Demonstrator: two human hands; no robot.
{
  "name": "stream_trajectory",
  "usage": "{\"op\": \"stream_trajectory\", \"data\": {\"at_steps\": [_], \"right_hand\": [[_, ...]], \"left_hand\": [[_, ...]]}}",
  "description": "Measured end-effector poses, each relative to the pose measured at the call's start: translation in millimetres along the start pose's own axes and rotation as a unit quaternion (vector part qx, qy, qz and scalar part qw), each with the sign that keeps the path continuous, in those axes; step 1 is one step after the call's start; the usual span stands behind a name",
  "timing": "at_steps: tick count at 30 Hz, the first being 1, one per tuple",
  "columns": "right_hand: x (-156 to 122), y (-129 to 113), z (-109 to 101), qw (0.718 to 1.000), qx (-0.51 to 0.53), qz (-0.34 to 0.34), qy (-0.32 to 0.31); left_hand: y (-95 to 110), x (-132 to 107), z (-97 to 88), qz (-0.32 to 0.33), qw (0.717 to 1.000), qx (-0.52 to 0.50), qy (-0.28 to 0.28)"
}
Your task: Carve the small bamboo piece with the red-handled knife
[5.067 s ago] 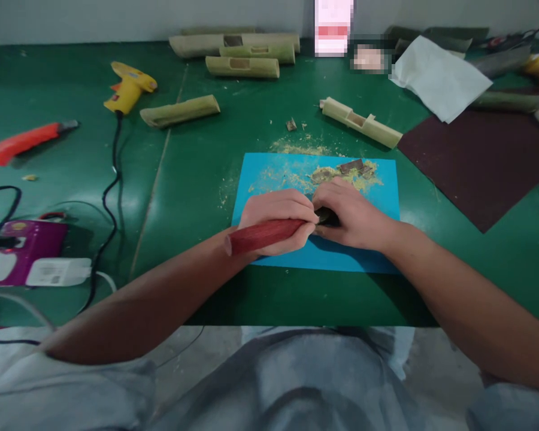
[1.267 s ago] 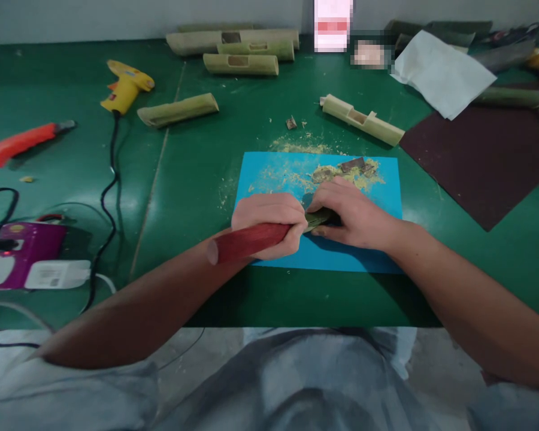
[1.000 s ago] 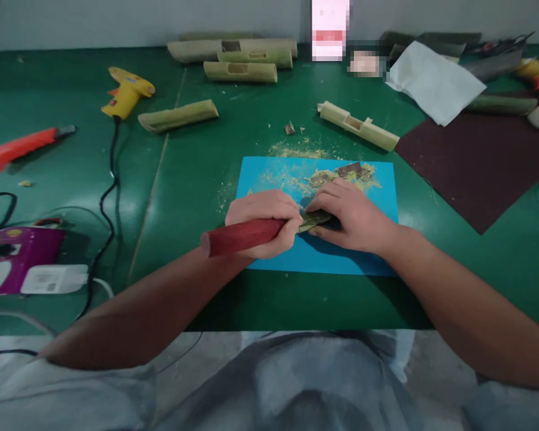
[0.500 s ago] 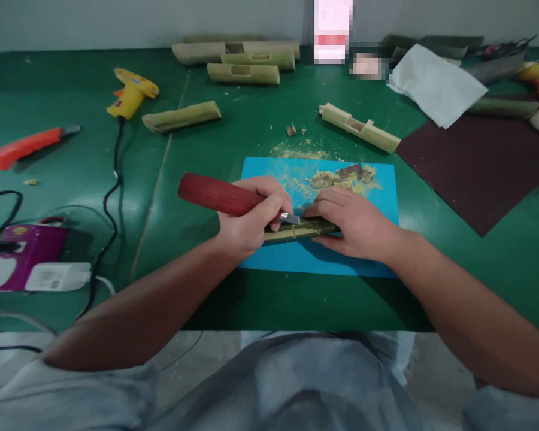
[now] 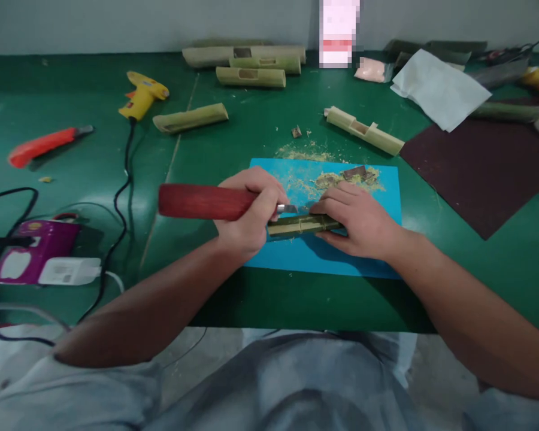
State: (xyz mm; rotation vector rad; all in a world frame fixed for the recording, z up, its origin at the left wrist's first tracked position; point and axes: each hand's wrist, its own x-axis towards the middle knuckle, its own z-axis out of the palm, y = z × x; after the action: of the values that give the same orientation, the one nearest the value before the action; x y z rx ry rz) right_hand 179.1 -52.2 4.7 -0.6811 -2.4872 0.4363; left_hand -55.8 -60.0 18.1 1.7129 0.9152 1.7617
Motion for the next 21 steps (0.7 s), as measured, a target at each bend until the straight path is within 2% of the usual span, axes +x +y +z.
{"op": "stream_trajectory", "data": {"at_steps": [5, 10, 16, 21], "right_hand": [[1, -7, 2, 0.996, -0.033, 0.077, -0.021], [0, -12, 13, 0.987, -0.048, 0.152, -0.008], [-1, -12, 16, 0.982, -0.027, 0.187, 0.007], [-1, -9, 11, 0.983, -0.033, 0.182, 0.016]], "left_hand": [[-2, -8, -6.6, 0.012, 0.994, 0.083, -0.066], [-6, -3, -6.4, 0.018, 0.980, 0.156, -0.124], [-12, -1, 2.1, -0.014, 0.989, 0.109, -0.094], [-18, -3, 2.3, -0.065, 0.994, 0.063, -0.057]]}}
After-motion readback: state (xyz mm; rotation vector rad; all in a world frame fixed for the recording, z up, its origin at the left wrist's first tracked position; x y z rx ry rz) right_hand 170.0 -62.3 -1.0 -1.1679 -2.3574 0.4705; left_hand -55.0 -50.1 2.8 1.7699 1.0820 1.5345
